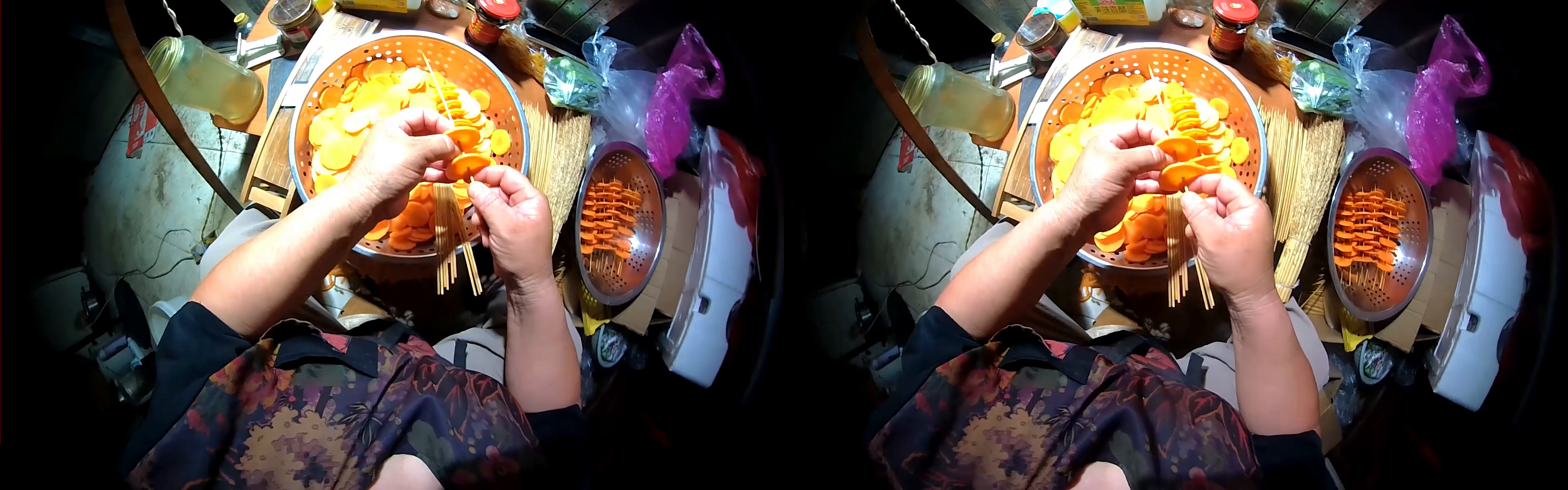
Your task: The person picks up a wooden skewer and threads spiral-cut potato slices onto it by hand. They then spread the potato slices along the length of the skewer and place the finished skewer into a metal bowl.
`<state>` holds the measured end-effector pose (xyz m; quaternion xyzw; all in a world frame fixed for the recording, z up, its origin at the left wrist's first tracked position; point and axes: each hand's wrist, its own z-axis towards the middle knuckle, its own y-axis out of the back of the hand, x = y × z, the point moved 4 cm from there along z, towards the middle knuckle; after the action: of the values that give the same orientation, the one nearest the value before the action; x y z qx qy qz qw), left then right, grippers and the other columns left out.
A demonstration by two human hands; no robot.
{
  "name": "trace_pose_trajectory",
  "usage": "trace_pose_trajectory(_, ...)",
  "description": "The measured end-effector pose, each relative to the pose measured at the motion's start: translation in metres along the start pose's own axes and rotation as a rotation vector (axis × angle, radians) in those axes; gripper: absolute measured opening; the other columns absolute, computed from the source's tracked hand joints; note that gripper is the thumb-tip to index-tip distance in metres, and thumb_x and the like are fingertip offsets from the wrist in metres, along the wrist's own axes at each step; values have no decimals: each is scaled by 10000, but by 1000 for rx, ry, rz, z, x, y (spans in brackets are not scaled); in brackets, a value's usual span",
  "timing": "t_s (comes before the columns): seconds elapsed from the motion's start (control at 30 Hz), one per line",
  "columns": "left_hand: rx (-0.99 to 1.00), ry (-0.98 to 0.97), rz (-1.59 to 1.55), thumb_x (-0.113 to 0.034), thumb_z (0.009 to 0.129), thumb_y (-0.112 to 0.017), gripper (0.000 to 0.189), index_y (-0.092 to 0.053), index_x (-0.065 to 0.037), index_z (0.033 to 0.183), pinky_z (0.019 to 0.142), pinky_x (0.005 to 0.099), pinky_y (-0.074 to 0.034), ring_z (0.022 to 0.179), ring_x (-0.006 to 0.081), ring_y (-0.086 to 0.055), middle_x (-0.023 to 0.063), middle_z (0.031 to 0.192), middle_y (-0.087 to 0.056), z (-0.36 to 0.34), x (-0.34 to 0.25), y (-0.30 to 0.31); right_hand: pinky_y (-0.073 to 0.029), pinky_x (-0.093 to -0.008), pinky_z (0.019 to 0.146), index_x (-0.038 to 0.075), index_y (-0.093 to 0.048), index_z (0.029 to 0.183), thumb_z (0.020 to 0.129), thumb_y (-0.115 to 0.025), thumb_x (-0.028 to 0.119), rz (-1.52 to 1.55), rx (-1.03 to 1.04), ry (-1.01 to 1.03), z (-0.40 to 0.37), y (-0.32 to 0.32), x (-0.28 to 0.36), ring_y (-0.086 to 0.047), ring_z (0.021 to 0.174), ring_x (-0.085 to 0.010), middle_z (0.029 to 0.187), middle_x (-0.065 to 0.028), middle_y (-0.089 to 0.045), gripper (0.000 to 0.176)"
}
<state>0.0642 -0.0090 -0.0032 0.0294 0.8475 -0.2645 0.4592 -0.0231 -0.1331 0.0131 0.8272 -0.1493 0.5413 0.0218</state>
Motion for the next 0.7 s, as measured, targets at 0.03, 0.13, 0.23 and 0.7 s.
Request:
trace_pose_trajectory(0.03,-8,2,6,-33,796,-594,106,-553,-83,879,594,205,-483,648,86,-576,15,799,-591,0,1,0,-348,-153,484,15,-574,897,843,-576,83,-1,-4,-2,0,1,0,-438,523,-4,634,54,-514,87)
trace_pose_trajectory(0.13,-17,-1,21,-35,796,-593,107,-554,-88,879,600,214,-485,659,91,-577,11,806,-589,1,4,2,-352,-154,481,15,-574,897,844,-576,88,-32,-6,19,0,0,1,-444,519,-5,632,52,-518,91)
trace_pose_trajectory(0.23,-13,-11,31,-40,797,-593,104,-554,-89,880,601,220,-486,670,94,-579,8,804,-586,2,4,2,-354,-153,478,14,-575,898,846,-576,90,-10,-4,-1,-1,0,1,-447,516,-6,632,50,-521,92)
trace_pose_trajectory(0.7,-210,-339,384,-31,776,-525,197,-578,-19,966,648,245,-512,693,139,-625,71,922,-604,71,-21,43,-362,-147,476,-4,-542,971,866,-556,78,182,-107,39,-2,12,11,-460,538,-24,667,17,-522,134)
